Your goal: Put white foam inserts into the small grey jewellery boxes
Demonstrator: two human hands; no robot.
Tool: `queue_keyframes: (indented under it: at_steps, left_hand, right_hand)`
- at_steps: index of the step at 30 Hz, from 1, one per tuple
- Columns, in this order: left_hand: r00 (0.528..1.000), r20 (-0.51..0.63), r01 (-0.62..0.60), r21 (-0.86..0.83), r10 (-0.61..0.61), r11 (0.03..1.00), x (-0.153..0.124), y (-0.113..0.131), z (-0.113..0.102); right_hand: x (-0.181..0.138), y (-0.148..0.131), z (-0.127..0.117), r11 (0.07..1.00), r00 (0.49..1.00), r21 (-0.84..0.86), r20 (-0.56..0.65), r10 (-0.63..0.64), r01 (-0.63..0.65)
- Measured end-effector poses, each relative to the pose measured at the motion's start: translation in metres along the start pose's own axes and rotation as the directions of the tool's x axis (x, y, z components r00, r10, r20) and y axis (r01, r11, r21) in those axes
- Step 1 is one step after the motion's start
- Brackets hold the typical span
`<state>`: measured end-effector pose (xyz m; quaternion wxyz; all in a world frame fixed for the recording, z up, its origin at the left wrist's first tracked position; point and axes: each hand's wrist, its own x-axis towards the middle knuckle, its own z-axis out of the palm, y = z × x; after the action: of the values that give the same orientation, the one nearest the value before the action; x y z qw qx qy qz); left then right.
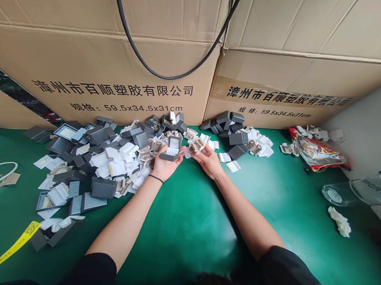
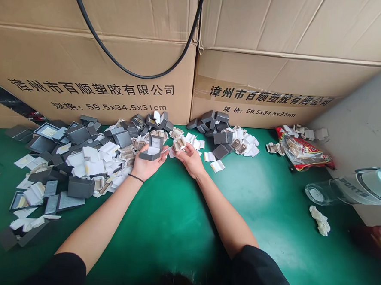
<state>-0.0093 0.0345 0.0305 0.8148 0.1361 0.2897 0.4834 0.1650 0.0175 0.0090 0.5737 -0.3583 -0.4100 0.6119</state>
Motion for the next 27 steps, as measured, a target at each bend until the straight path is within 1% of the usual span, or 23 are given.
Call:
queue_keyframes:
  at_steps: [2,4,7,9,12,15,17,20,22,27]
  left_hand:
    - [1.000,0.002,-0.024,0.058,0.024,0.998,0.001,-0.003,-0.001]
    - [0.997,0.026,-0.076,0.125,0.073,0.989,0.003,-0.007,-0.002]
    - [0.983,0.098,-0.173,0.221,0.155,0.960,0.003,-0.014,-0.005]
    - [0.971,0.156,-0.219,0.294,0.179,0.930,0.001,-0.017,-0.006]
    - [0.960,0.193,-0.266,0.427,0.201,0.864,-0.002,-0.017,-0.008]
    - [0.949,0.226,-0.313,0.567,0.222,0.762,-0.004,-0.016,-0.009]
    - [0.939,0.254,-0.343,0.631,0.232,0.696,-0.004,-0.016,-0.009]
    - [0.934,0.295,-0.354,0.684,0.203,0.637,-0.004,-0.018,-0.009]
    - [0.935,0.302,-0.349,0.695,0.185,0.629,-0.004,-0.020,-0.009]
    - [0.953,0.239,-0.302,0.695,0.187,0.652,-0.003,-0.023,-0.008]
  right_hand:
    - [0.002,-0.002,-0.003,0.999,1.000,0.039,-0.023,0.013,-0.012]
    - [0.003,-0.003,-0.005,0.998,0.999,0.058,-0.047,0.024,-0.021]
    - [0.002,-0.003,-0.005,0.996,0.998,0.083,-0.057,0.028,-0.023]
    - [-0.004,-0.002,-0.005,0.995,0.997,0.097,-0.082,-0.012,0.020]
    - [-0.018,-0.001,-0.007,0.990,0.987,0.098,-0.136,-0.085,0.099]
    - [-0.027,-0.002,-0.013,0.993,0.985,0.042,-0.143,-0.100,0.107]
    - [-0.026,-0.005,-0.018,0.995,0.982,-0.005,-0.156,-0.103,0.104]
    - [-0.020,-0.007,-0.022,0.993,0.973,-0.079,-0.205,-0.107,0.092]
    - [-0.018,-0.006,-0.021,0.987,0.968,-0.134,-0.221,-0.120,0.091]
    - [-0.023,0.002,-0.011,0.966,0.984,-0.238,-0.124,-0.129,0.097]
